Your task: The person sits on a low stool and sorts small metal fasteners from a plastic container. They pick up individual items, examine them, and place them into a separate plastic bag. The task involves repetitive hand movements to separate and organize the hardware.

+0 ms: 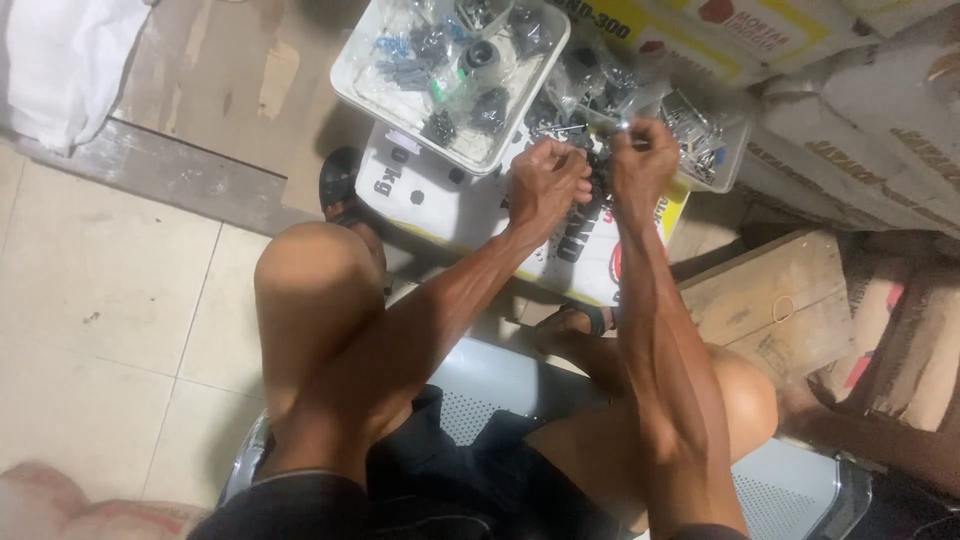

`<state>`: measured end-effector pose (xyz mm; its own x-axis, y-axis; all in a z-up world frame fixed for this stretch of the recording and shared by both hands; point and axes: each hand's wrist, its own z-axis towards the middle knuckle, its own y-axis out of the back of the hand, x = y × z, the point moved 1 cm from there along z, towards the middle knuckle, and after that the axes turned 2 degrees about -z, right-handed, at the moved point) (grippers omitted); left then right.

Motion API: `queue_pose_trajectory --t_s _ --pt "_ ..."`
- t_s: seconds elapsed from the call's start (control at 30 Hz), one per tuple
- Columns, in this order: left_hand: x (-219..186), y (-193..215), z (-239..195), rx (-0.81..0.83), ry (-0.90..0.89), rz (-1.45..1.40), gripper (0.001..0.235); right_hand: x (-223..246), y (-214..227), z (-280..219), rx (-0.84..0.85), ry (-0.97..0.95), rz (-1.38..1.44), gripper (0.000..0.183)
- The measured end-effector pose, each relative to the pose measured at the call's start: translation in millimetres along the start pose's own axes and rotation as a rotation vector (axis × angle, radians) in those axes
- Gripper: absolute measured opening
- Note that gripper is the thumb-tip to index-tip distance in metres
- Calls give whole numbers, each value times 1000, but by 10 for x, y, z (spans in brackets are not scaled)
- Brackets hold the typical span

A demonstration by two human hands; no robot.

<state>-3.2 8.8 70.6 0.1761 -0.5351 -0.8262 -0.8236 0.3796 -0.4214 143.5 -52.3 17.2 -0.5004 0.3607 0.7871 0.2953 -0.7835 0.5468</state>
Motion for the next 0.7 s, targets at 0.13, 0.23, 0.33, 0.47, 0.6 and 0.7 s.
queue_pose_trajectory --t_s 0.13,0.23,0.33,0.47,0.6,0.7 --pt "-509 -207 -54 68 -41 71 20 596 586 235 50 0 210 10" --pt "-782 -366 -57 152 -149 126 21 934 1085 298 97 -42 321 10" --pt "-808 -441 62 252 -100 106 4 1351 1464 192 236 -66 325 15" --pt "-790 -390 -1 263 -42 86 5 1481 1457 -80 213 -110 395 9" --pt "-790 -496 -191 126 124 77 14 1432 1284 -182 185 -3 266 12" --pt "-759 -518 -167 159 179 112 7 1499 1276 -103 184 67 352 4"
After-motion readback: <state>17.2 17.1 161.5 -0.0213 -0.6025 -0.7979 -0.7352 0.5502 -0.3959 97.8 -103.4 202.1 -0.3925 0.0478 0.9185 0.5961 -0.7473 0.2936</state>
